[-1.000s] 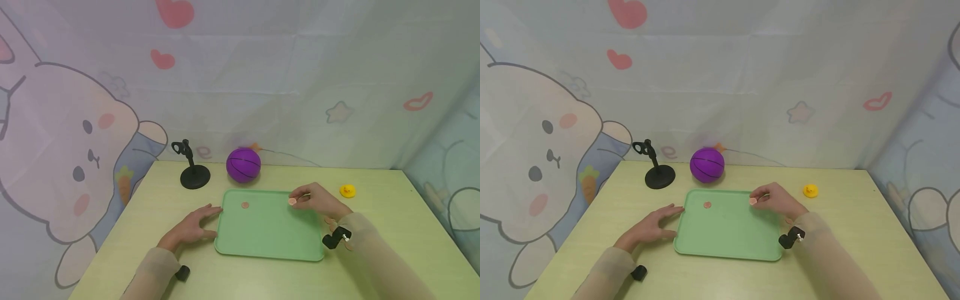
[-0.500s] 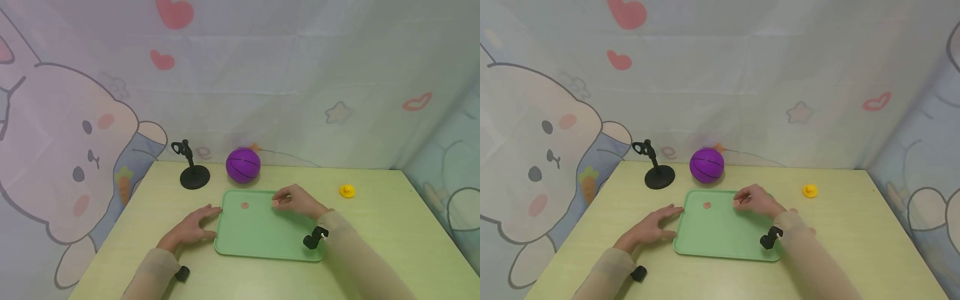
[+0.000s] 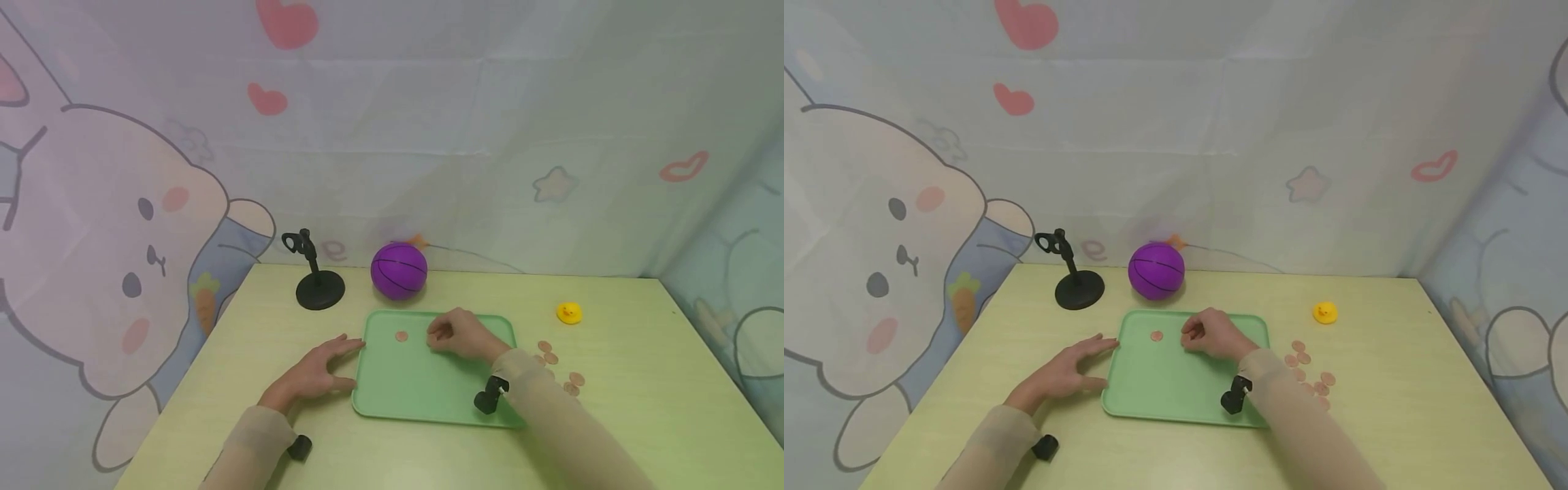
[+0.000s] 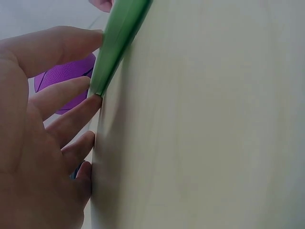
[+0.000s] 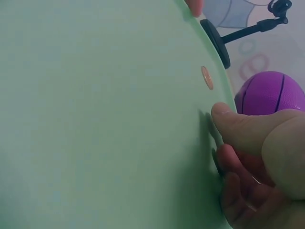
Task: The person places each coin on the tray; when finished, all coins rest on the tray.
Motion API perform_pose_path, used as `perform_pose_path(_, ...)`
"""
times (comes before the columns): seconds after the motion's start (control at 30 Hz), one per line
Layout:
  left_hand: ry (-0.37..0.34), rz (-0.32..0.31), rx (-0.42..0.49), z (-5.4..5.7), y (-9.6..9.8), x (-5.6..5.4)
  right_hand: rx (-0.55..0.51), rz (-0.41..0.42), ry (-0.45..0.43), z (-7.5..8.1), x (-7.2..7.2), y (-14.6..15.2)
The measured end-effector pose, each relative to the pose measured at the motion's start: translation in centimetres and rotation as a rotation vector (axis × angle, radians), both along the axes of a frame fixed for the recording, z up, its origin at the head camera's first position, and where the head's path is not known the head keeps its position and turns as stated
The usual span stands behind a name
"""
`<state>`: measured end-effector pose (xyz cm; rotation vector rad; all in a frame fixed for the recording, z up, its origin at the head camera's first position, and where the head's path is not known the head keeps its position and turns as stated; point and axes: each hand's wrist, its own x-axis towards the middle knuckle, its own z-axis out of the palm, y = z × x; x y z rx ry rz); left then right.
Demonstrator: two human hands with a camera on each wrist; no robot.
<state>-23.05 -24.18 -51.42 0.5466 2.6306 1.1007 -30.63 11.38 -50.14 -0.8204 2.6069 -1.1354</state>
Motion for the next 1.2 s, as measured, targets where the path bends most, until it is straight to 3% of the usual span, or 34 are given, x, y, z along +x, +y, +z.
perform_pose_path(0.4,0.005,0.0,-0.004,0.1,0.2,0.1,0.021,-0.037,0.068,-0.3,0.3,-1.1)
perform_pose_path(0.8,0.003,0.004,-0.01,0.3,0.3,0.3,0.065,-0.118,0.045,-0.2,0.4,-2.0)
perform_pose_path(1.2,0.007,-0.001,-0.01,0.3,0.2,0.2,0.081,-0.134,0.065,-0.2,0.4,-2.3)
